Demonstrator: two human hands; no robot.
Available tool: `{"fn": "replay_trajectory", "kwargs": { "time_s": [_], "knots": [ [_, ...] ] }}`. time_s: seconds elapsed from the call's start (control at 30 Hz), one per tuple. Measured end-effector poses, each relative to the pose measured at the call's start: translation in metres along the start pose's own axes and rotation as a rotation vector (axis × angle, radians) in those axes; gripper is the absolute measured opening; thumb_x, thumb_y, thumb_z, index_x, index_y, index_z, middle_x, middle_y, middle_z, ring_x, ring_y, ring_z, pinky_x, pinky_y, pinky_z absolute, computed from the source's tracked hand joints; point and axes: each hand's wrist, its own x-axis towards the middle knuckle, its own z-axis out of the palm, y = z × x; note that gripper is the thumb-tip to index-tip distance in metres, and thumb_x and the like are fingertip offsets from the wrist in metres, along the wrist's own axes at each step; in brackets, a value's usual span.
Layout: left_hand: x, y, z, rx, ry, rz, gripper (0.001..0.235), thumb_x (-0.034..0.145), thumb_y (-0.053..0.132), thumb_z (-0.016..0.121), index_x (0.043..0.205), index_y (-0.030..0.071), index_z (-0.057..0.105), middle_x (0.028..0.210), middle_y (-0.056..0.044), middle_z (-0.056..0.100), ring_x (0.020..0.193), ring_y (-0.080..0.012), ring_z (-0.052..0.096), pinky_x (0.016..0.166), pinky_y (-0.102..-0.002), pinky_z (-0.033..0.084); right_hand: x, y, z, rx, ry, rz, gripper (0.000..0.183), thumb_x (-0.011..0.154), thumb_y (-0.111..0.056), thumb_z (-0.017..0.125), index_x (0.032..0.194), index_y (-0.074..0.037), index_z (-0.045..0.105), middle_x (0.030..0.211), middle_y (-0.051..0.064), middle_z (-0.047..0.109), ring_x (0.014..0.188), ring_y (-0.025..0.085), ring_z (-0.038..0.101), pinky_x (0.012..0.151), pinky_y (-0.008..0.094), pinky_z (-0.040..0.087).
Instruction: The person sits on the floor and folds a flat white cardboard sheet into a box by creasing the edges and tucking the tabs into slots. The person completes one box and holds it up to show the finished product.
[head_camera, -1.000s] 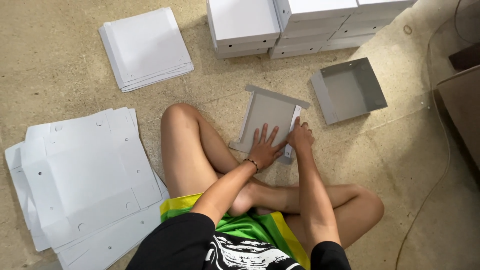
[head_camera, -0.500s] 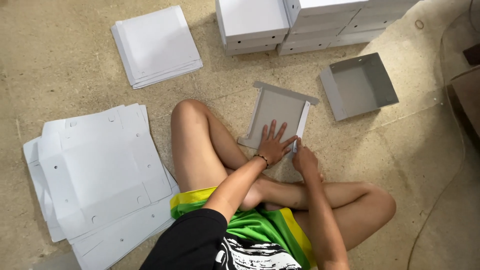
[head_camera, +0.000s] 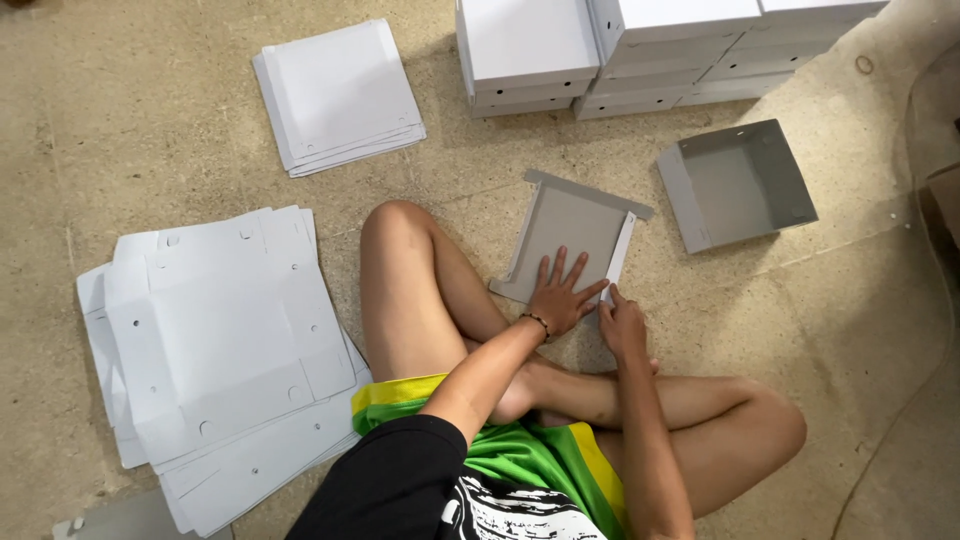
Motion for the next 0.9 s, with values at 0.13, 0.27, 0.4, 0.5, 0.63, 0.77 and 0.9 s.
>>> {"fn": "replay_trajectory", "kwargs": {
  "time_s": [0.13, 0.27, 0.4, 0.5, 0.63, 0.77, 0.9],
  "knots": [
    [-0.002, 0.000, -0.001, -0.005, -0.004, 0.007, 0.047, 0.094, 0.051, 0.009, 0.140, 0.043, 0.005, 0.150, -0.003, -0.014, 0.134, -0.0399, -0.018, 0.105, -0.057, -0.014, -0.008, -0.008, -0.004, -0.023, -0.020, 0.008, 0.052, 0.087, -0.030, 0.047, 0.135, -0.010, 0.043, 0.096, 0.022, 0.055, 0.093, 0.037, 0.056, 0.080, 0.047, 0.045],
    [0.000, -0.001, 0.002, -0.005, 0.007, 0.012, 0.047, 0.095, 0.050, 0.010, 0.140, 0.042, 0.003, 0.150, -0.004, -0.014, 0.133, -0.0406, -0.018, 0.104, -0.057, -0.014, -0.006, -0.006, -0.003, -0.027, -0.025, -0.009, 0.054, 0.086, -0.028, 0.047, 0.136, -0.009, 0.041, 0.095, 0.022, 0.054, 0.093, 0.039, 0.056, 0.080, 0.048, 0.045],
    [0.001, -0.002, 0.005, -0.004, 0.023, 0.014, 0.048, 0.095, 0.051, 0.011, 0.140, 0.042, 0.003, 0.150, -0.005, -0.016, 0.133, -0.0414, -0.019, 0.104, -0.057, -0.015, -0.003, -0.002, -0.001, -0.055, -0.041, -0.004, 0.055, 0.085, -0.029, 0.048, 0.136, -0.010, 0.040, 0.097, 0.023, 0.054, 0.095, 0.040, 0.056, 0.081, 0.049, 0.045],
    [0.003, -0.003, 0.010, -0.025, 0.035, 0.025, 0.047, 0.094, 0.051, 0.011, 0.140, 0.042, 0.003, 0.150, -0.004, -0.014, 0.133, -0.0404, -0.018, 0.105, -0.057, -0.014, -0.001, 0.002, 0.002, -0.056, -0.052, 0.010, 0.055, 0.086, -0.029, 0.048, 0.137, -0.012, 0.040, 0.099, 0.021, 0.054, 0.096, 0.038, 0.056, 0.082, 0.048, 0.045],
    [0.000, -0.003, 0.005, -0.045, 0.038, 0.026, 0.047, 0.095, 0.050, 0.013, 0.140, 0.042, 0.005, 0.150, -0.005, -0.013, 0.134, -0.0407, -0.017, 0.105, -0.057, -0.013, -0.008, -0.009, -0.005, -0.051, -0.046, 0.021, 0.054, 0.087, -0.028, 0.048, 0.137, -0.011, 0.040, 0.098, 0.021, 0.054, 0.096, 0.037, 0.056, 0.081, 0.047, 0.045],
    [0.000, -0.003, 0.007, -0.036, 0.029, 0.026, 0.047, 0.094, 0.051, 0.012, 0.140, 0.042, 0.005, 0.150, -0.005, -0.014, 0.133, -0.0408, -0.018, 0.105, -0.058, -0.013, -0.002, 0.002, 0.004, -0.054, -0.048, 0.017, 0.057, 0.085, -0.030, 0.048, 0.137, -0.011, 0.040, 0.095, 0.020, 0.053, 0.095, 0.038, 0.056, 0.081, 0.048, 0.045],
    [0.000, -0.003, 0.004, -0.024, 0.022, 0.030, 0.047, 0.095, 0.049, 0.013, 0.141, 0.041, 0.005, 0.150, -0.006, -0.014, 0.133, -0.0420, -0.017, 0.104, -0.058, -0.013, 0.000, 0.003, 0.005, -0.079, -0.057, 0.012, 0.057, 0.084, -0.031, 0.049, 0.137, -0.010, 0.039, 0.096, 0.020, 0.054, 0.096, 0.039, 0.056, 0.082, 0.049, 0.045]
  ]
}}
